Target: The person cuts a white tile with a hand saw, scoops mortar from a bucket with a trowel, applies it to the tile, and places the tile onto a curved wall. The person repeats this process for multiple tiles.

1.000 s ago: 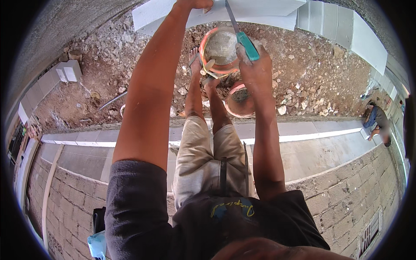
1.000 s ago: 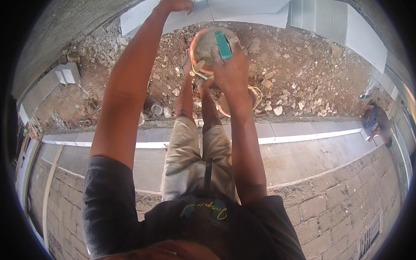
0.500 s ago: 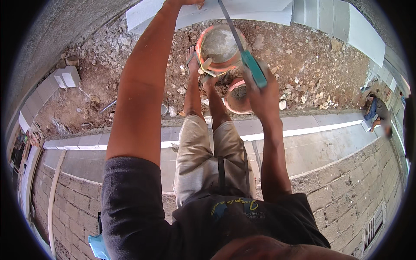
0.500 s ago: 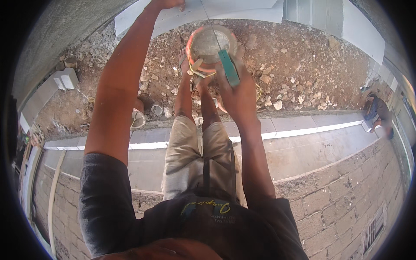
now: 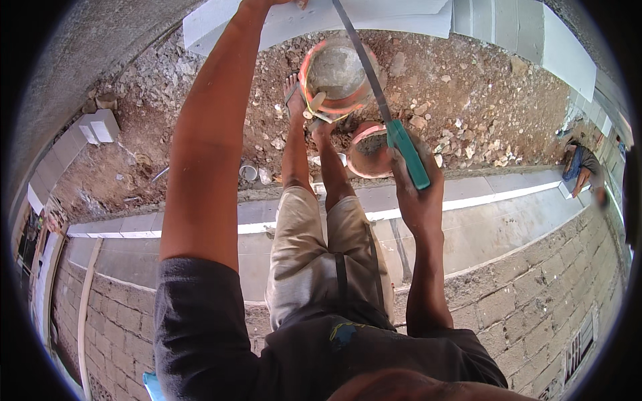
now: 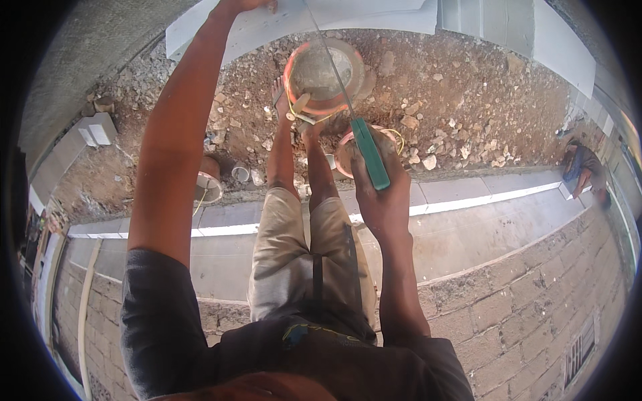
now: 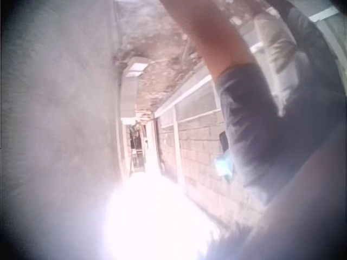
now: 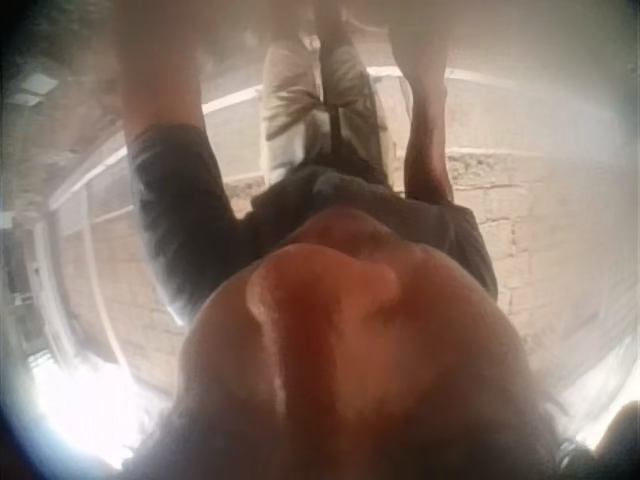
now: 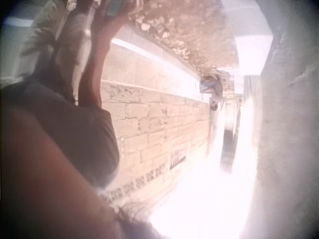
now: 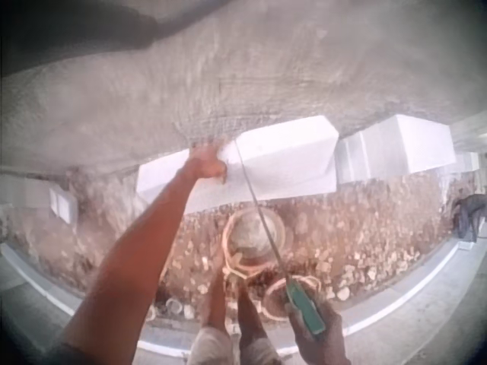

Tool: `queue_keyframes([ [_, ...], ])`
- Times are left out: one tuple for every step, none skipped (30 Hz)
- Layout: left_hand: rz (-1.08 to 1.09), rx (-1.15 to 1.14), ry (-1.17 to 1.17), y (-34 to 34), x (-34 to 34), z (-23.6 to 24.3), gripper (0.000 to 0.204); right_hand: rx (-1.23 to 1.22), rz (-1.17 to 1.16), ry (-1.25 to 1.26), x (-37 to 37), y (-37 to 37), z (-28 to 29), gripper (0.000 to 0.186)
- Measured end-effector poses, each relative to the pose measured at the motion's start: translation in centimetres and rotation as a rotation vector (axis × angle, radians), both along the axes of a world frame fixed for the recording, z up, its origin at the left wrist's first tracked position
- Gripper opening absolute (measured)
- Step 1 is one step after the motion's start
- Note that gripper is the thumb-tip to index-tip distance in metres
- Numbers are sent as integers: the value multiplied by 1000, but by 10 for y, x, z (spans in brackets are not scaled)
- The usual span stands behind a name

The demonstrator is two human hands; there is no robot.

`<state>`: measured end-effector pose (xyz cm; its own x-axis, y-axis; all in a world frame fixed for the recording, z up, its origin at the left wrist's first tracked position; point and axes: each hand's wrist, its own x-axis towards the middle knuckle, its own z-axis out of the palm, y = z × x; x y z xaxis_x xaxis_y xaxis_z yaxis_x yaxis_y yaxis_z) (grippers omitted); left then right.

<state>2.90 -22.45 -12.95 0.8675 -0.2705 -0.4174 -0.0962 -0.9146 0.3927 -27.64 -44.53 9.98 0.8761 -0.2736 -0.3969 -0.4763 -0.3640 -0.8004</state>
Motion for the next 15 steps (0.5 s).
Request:
queue_keyframes([
  [-3, 16, 24, -2, -2, -1, 120, 0, -6, 15, -1, -1, -6, 43],
  [-7, 39, 35, -2, -4, -1, 119, 5, -12, 16, 2, 1, -14, 44],
  [-12, 63, 26, -3, -5, 1, 118, -23, 29, 96, 27, 6, -41, 44],
  [-19, 50, -11, -4, -7, 2, 117, -36, 85, 87, 46, 12, -60, 44],
  [-22, 40, -41, -5, -8, 5, 117, -86, 93, 143, 53, 16, -60, 44],
  [-28, 33, -61, -4, -10, 8, 116, -116, 115, 126, 57, 17, -62, 44],
  [-26, 46, -52, -3, -8, 10, 115, -112, 150, 44, 60, 20, -56, 44],
  [-32, 54, -38, -3, -6, 12, 114, -139, 111, 289, 53, 17, -49, 39],
  [-23, 64, -42, -2, -1, 14, 113, -64, 76, 231, 33, 13, -22, 36],
  [-16, 36, -24, -2, 5, 15, 112, -1, 34, 210, 12, 4, -2, 35],
  [-10, 4, 9, -1, 10, 16, 111, 10, 40, 144, 2, 0, 4, 35],
  [-4, -26, 53, -1, 13, 15, 110, 17, 33, 138, -8, -4, 4, 35],
  [50, -67, 121, -1, 15, 16, 110, 14, -23, 187, -12, -6, -1, 35],
  [94, -109, 182, 0, 17, 16, 110, 6, 1, 92, -12, -7, -15, 35],
  [135, -145, 240, 1, 18, 17, 109, 34, 10, 123, 1, -3, -42, 35],
])
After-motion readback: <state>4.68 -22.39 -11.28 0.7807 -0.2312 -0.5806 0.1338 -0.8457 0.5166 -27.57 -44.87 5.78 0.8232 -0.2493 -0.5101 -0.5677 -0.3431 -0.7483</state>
